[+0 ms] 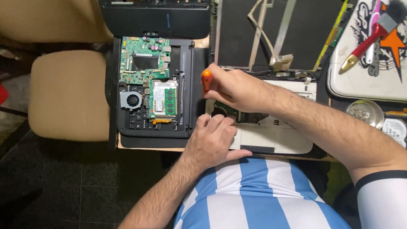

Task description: Disassembling a laptop by removing the top cover and using a screwdriver to manipulate internal motherboard components.

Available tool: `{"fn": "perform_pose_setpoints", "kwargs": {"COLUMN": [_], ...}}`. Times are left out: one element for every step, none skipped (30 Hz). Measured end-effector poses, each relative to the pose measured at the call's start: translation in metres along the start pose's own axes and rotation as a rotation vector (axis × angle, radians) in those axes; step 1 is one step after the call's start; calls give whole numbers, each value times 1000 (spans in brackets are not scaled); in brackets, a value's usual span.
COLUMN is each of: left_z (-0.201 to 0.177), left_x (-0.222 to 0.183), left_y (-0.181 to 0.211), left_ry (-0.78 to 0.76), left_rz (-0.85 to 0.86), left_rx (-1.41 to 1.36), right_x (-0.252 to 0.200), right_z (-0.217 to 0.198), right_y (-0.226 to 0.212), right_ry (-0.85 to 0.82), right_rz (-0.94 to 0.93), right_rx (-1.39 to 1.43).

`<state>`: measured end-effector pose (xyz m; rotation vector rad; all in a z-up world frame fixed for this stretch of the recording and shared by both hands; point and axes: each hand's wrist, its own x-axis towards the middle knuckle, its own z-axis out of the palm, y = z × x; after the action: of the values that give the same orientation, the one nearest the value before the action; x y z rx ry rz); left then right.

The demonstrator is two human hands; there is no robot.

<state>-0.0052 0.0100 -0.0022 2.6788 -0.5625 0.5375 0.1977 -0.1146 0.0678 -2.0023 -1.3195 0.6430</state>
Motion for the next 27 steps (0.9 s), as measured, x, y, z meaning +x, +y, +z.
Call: {"fn": "perform_pose_setpoints", "kwargs": {"left_z": [-1,-2,-3,-3,-4,-4,-2,-1,1,0,-1,-2,-1,0,1,2,2,2,4,6,7,6,5,4,4,4,4], "left_x": [1,1,2,2,2,2,1,0,0,0,0,1,0,0,0,0,-1,-1,-2,-3,-3,-4,-3,-2,-2,-2,-2], "left_y": [0,1,2,2,1,1,1,1,0,0,0,0,0,0,0,0,0,1,1,2,2,2,1,-1,-1,0,0], "left_ry": [2,7,12,14,10,6,8,7,6,8,-3,-14,-14,-8,-2,-2,3,8,9,15,22,22,2,-18,-18,-12,-6], "left_rz": [-8,-5,0,-7,1,10,6,8,11,9,13,16,15,17,20,21,22,22,25,20,16,19,22,26,36,33,30], "left_rx": [-2,-1,0,-3,-5,-7,-8,-12,-15,-15,-9,-4,-4,4,12,12,13,13,14,19,24,24,26,27,27,32,38], "right_x": [2,4,6,6,7,7,8,8,9,10,11,12,13,13,14,15,16,17,19,21,23,24,26,28,29,30,32], "right_z": [1,3,4,4,4,4,4,4,4,2,1,0,-2,-4,-6,-7,-8,-9,-7,-6,-5,-6,-9,-12,-15,-17,-20], "right_y": [1,2,4,4,5,5,6,7,7,7,7,7,4,0,-3,-4,-5,-7,-5,-4,-3,-8,-12,-17,-21,-26,-31], "right_ry": [-9,-20,-29,-37,-44,-51,-55,-63,-69,-71,-91,-111,-112,-120,-126,-126,-138,-150,-148,-147,-145,-142,-176,-211,-203,-213,-224], "right_rz": [0,14,30,30,38,45,45,52,58,57,44,31,31,-4,-39,-39,-64,-89,-89,-140,-189,-189,-181,-173,-168,-140,-113], "right_rx": [0,-14,-28,-29,-47,-66,-68,-77,-87,-89,-95,-102,-102,-117,-133,-133,-156,-179,-181,-220,-259,-260,-280,-300,-302,-263,-224]}}
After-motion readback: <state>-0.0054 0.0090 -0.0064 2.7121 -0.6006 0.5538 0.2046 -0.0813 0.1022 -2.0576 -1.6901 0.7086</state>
